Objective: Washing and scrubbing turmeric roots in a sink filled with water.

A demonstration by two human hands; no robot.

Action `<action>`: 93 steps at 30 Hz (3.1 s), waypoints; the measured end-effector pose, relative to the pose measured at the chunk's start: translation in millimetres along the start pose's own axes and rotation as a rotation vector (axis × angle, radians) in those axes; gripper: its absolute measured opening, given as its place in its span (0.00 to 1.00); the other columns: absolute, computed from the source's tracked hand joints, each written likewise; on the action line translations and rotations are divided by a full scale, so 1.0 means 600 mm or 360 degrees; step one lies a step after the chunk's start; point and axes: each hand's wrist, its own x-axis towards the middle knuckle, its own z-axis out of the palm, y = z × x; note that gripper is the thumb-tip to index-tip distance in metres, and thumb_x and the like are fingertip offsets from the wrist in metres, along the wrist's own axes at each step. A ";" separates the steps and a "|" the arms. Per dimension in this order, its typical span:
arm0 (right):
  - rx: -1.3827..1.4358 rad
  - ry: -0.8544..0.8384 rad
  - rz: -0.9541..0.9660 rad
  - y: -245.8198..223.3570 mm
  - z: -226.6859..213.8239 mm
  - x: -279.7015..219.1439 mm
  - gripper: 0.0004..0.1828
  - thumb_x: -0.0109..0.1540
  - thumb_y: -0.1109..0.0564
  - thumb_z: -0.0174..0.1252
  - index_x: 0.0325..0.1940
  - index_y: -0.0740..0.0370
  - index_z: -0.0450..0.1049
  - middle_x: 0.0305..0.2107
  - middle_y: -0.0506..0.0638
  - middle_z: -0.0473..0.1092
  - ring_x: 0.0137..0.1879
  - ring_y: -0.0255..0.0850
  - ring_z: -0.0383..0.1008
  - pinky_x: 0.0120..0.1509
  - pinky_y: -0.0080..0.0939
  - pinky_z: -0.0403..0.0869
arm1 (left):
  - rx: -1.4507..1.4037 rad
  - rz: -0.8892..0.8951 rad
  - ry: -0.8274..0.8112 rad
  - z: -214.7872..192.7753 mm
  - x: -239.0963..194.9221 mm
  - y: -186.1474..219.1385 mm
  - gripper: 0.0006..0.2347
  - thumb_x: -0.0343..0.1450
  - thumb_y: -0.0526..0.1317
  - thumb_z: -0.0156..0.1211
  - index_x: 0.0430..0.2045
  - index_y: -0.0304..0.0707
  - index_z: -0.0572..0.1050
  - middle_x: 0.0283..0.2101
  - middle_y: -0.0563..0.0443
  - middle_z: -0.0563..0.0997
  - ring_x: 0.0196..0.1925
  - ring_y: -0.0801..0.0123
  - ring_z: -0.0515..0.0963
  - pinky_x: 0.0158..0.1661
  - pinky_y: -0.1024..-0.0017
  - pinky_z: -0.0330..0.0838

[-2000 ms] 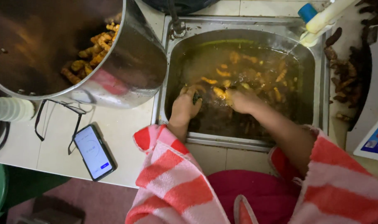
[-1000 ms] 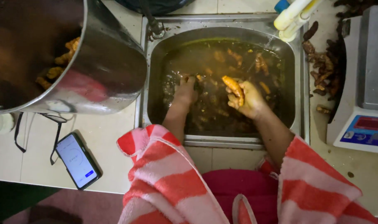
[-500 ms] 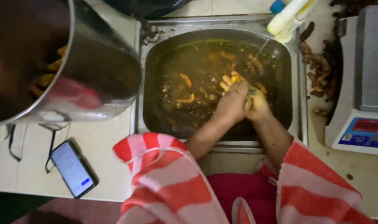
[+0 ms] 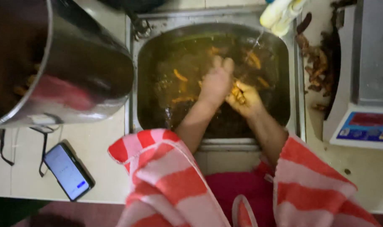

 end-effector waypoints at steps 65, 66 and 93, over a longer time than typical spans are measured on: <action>-0.1632 -0.0363 -0.0987 -0.006 -0.071 0.063 0.21 0.67 0.59 0.60 0.65 0.56 0.68 0.57 0.56 0.72 0.61 0.44 0.72 0.67 0.48 0.71 | -0.0731 -0.0988 -0.0886 -0.092 -0.031 -0.172 0.32 0.70 0.54 0.57 0.72 0.60 0.54 0.68 0.37 0.66 0.70 0.44 0.69 0.69 0.48 0.58; -0.1809 -0.0356 -0.1100 -0.007 -0.064 0.059 0.22 0.67 0.59 0.60 0.66 0.55 0.69 0.53 0.54 0.71 0.60 0.44 0.72 0.68 0.49 0.69 | -0.0912 -0.0841 -0.0624 -0.116 -0.020 -0.162 0.26 0.68 0.53 0.59 0.62 0.62 0.62 0.61 0.40 0.70 0.63 0.42 0.73 0.64 0.47 0.65; 0.0004 0.0164 0.0180 -0.001 -0.084 0.083 0.20 0.68 0.38 0.54 0.36 0.55 0.76 0.38 0.52 0.80 0.44 0.44 0.82 0.48 0.42 0.82 | -0.1002 -0.0075 -0.0340 -0.103 -0.048 0.016 0.19 0.71 0.41 0.58 0.55 0.35 0.66 0.51 0.23 0.70 0.50 0.25 0.77 0.48 0.39 0.77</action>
